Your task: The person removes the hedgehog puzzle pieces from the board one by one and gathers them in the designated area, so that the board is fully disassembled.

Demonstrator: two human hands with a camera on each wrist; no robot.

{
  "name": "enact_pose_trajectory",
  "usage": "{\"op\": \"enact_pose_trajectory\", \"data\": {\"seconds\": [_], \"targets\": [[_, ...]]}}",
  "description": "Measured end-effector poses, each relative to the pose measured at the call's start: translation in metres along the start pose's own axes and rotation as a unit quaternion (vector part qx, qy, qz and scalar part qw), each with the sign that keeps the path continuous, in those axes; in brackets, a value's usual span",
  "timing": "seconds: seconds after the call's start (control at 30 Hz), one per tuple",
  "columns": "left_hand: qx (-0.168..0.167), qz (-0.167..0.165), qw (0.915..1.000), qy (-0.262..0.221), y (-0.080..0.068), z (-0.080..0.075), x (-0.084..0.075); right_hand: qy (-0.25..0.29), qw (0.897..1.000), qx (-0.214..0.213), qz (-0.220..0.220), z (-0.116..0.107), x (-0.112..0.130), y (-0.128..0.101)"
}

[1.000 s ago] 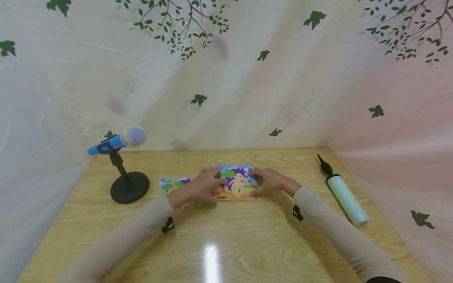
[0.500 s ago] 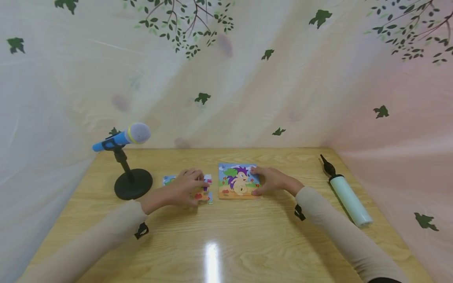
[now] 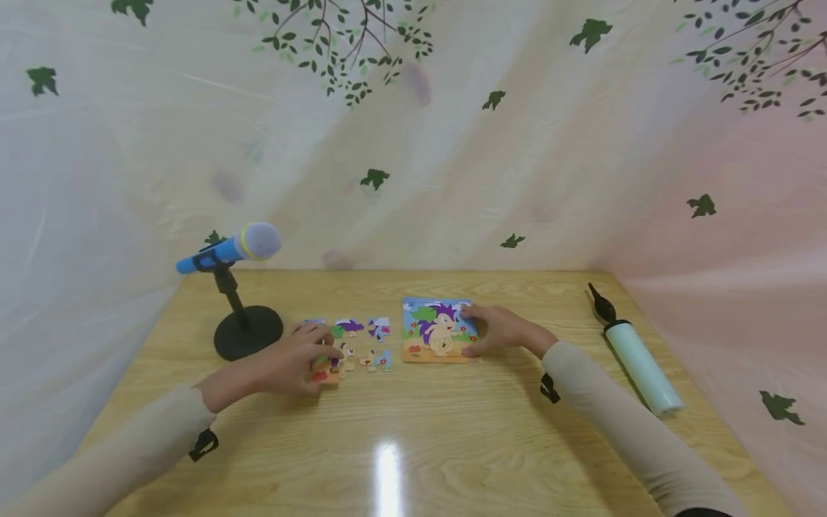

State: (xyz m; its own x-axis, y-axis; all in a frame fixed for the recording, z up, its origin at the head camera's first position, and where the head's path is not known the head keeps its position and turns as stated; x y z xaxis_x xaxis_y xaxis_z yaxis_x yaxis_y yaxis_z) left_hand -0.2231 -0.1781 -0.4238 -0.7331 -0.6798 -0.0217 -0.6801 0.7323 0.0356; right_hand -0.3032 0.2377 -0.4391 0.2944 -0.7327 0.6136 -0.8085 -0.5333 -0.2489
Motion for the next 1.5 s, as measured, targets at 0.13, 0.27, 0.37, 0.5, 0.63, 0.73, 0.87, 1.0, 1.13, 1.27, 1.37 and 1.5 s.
{"op": "enact_pose_trajectory", "data": {"seconds": [0.13,0.27,0.37,0.5,0.63,0.73,0.87,1.0,1.13,1.27,1.37,1.5], "targets": [[0.027,-0.019,0.9993,0.015,-0.013,-0.001,0.004,0.000,1.000,0.000,-0.001,0.000,-0.001,0.000],[0.036,-0.025,0.9987,0.025,-0.023,-0.002,0.006,0.002,1.000,-0.002,-0.010,0.000,-0.001,0.000],[0.039,-0.027,0.9987,0.021,-0.028,-0.003,0.006,0.005,1.000,-0.003,-0.012,-0.001,-0.001,-0.001],[0.050,-0.032,0.9982,0.006,-0.032,-0.002,0.005,0.003,1.000,-0.003,-0.018,-0.001,0.001,-0.001],[0.062,-0.032,0.9976,-0.001,-0.032,0.000,0.004,0.003,1.000,-0.003,-0.020,0.000,0.001,-0.002],[0.062,-0.027,0.9977,-0.001,-0.032,0.002,0.003,0.003,1.000,-0.004,-0.020,0.000,0.000,-0.002],[0.060,-0.022,0.9979,0.002,-0.033,0.003,0.003,0.005,1.000,-0.002,-0.015,0.000,0.000,-0.002],[0.064,-0.019,0.9978,0.001,-0.034,0.000,0.002,0.010,1.000,0.000,-0.008,0.000,0.001,-0.002],[0.074,-0.015,0.9971,-0.005,-0.034,-0.002,0.002,0.007,1.000,0.000,-0.008,0.000,0.000,-0.002],[0.085,-0.012,0.9963,-0.006,-0.033,-0.002,0.001,0.004,1.000,0.000,-0.008,-0.001,-0.001,-0.001],[0.090,-0.012,0.9959,-0.004,-0.033,-0.001,0.002,0.003,1.000,0.001,-0.009,0.000,-0.001,0.000],[0.088,-0.010,0.9961,0.001,-0.033,-0.001,0.003,0.008,1.000,0.003,-0.004,0.000,-0.001,0.000]]}}
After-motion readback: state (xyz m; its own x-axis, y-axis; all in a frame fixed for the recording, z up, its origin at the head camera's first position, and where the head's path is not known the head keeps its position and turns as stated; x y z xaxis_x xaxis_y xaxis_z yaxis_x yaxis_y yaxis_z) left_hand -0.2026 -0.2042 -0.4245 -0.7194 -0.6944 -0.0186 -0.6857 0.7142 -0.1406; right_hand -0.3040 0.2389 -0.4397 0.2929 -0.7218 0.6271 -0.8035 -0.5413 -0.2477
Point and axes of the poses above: each hand's wrist, its own y-axis towards the middle knuckle, its own z-axis out of the palm, x = y × z, the point moved 1 cm from there along y, towards the middle knuckle, and after that the axes turned 13 degrees about y, right-handed, at the moved point
